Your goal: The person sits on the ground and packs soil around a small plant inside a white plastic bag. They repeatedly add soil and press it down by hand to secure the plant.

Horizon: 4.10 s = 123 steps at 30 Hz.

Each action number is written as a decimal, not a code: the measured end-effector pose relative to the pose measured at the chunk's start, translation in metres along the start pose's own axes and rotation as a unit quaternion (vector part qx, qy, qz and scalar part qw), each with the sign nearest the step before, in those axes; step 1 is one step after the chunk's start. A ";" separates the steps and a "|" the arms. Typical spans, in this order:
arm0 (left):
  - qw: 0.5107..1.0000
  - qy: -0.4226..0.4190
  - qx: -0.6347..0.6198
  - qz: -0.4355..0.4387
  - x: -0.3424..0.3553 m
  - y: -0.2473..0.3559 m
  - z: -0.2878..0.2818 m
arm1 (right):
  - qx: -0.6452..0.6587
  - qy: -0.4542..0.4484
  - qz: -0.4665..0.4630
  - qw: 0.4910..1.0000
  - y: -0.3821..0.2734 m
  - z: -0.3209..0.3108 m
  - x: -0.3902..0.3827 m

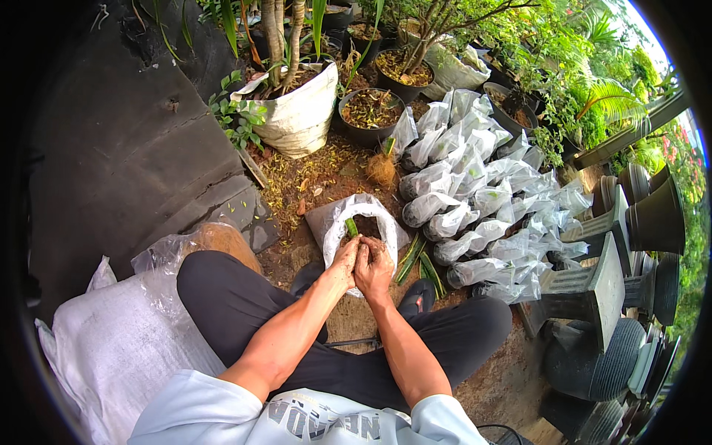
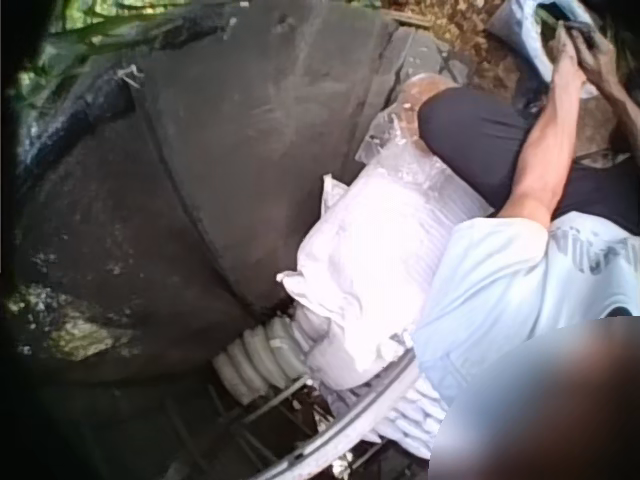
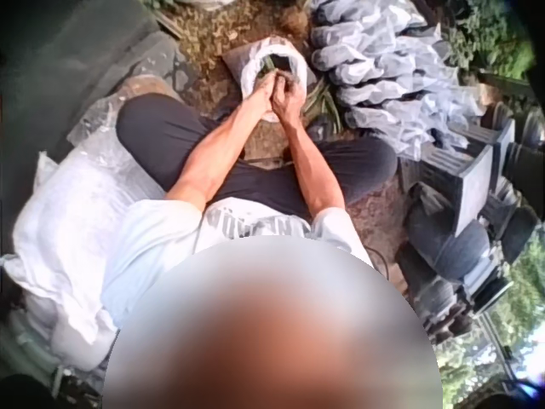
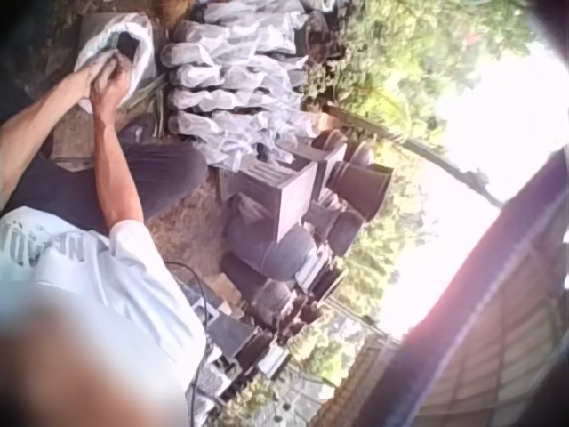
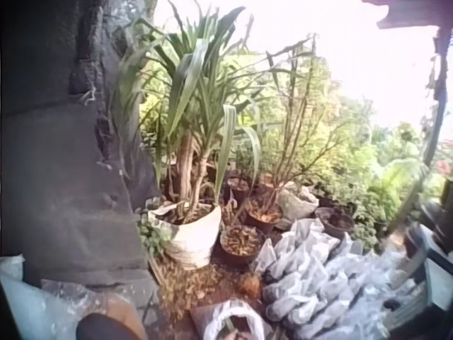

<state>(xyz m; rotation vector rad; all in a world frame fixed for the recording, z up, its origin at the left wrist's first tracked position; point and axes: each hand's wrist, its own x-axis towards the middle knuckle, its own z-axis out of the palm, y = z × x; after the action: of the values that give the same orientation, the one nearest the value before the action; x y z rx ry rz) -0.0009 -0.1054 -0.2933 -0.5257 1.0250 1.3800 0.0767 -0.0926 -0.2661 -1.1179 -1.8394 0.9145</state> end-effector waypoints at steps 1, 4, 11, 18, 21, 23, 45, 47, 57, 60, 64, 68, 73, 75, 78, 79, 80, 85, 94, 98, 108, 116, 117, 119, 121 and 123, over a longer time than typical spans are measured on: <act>1.000 0.001 0.004 -0.012 0.000 0.001 0.001 | -0.025 -0.010 -0.018 0.999 0.001 -0.001 0.002; 0.998 -0.053 -0.017 0.010 -0.001 0.003 -0.001 | -0.026 -0.041 0.001 0.999 0.004 -0.001 0.003; 0.997 -0.073 0.012 -0.003 -0.001 0.016 0.005 | 0.031 -0.010 0.022 0.999 0.000 -0.001 0.007; 0.992 -0.116 0.037 -0.021 -0.006 0.019 0.003 | -0.017 -0.051 -0.056 0.997 -0.003 -0.007 0.000; 0.997 -0.063 0.046 -0.005 -0.005 0.012 -0.002 | 0.003 -0.057 -0.059 0.997 -0.001 -0.006 -0.004; 0.999 -0.042 0.030 -0.010 -0.007 0.012 -0.007 | 0.034 -0.096 0.012 0.995 -0.001 -0.004 -0.005; 0.984 -0.130 0.058 -0.109 -0.021 0.034 0.002 | -0.041 -0.059 -0.075 0.995 -0.003 -0.007 0.003; 0.984 -0.139 0.064 -0.095 -0.010 0.033 0.000 | -0.023 -0.067 -0.076 0.995 -0.008 -0.006 0.002; 0.978 -0.181 -0.004 -0.105 0.033 0.008 -0.029 | -0.057 -0.002 -0.170 0.984 -0.008 -0.005 0.001; 0.982 -0.167 -0.005 -0.089 0.030 0.010 -0.031 | -0.066 -0.015 -0.180 0.981 -0.006 -0.004 0.001; 0.979 -0.188 0.030 -0.077 0.026 0.022 -0.022 | -0.020 -0.040 -0.102 0.994 -0.007 -0.003 0.010; 0.980 -0.183 0.044 -0.065 0.020 0.026 -0.008 | -0.011 -0.029 -0.094 0.995 -0.014 -0.012 0.014; 0.965 -0.239 0.078 -0.075 0.008 0.037 -0.011 | -0.059 -0.084 -0.128 0.986 -0.022 -0.021 0.011; 0.973 -0.201 0.056 -0.100 0.009 0.035 -0.012 | -0.042 -0.085 -0.123 0.988 -0.023 -0.020 0.011; 0.970 -0.211 -0.005 -0.124 0.017 0.028 -0.016 | -0.055 -0.064 -0.122 0.989 -0.021 -0.016 0.010; 0.963 -0.242 -0.017 -0.115 0.019 0.024 -0.018 | -0.045 -0.039 -0.144 0.988 -0.020 -0.015 0.009; 0.966 -0.232 -0.020 -0.109 0.023 0.020 -0.017 | -0.037 -0.018 -0.164 0.986 -0.018 -0.015 0.009; 0.978 -0.201 -0.003 -0.049 0.019 0.012 -0.016 | -0.043 -0.033 -0.177 0.983 -0.008 -0.015 0.008; 0.980 -0.172 0.049 -0.091 0.008 0.019 -0.006 | 0.186 0.066 0.130 0.972 -0.004 -0.008 -0.002; 0.997 -0.050 0.063 -0.020 0.009 0.012 0.007 | 0.217 0.065 0.170 0.959 -0.002 -0.012 0.002; 0.992 -0.113 0.051 0.004 -0.002 0.016 0.000 | 0.014 0.045 0.002 0.999 -0.016 -0.005 -0.001; 0.995 -0.015 0.091 0.025 0.004 0.001 -0.006 | 0.077 -0.002 0.106 0.991 0.005 -0.004 -0.005; 0.993 0.014 0.115 0.008 0.002 0.000 -0.006 | 0.252 -0.038 0.273 0.928 0.011 -0.004 -0.001; 0.994 -0.005 0.105 0.009 0.001 0.001 -0.001 | 0.377 0.017 0.353 0.856 0.023 -0.007 0.006; 0.976 0.023 0.211 0.052 0.002 0.007 0.001 | 0.525 0.017 0.393 0.755 0.031 -0.007 0.010; 0.992 -0.039 0.109 0.040 0.003 0.009 0.002 | 0.469 -0.025 0.369 0.802 0.033 0.000 0.010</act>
<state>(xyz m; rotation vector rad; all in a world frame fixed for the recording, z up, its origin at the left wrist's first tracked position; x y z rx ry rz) -0.0095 -0.1003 -0.2919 -0.2691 1.1258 1.3279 0.0857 -0.0712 -0.2921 -1.0979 -0.6665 2.0109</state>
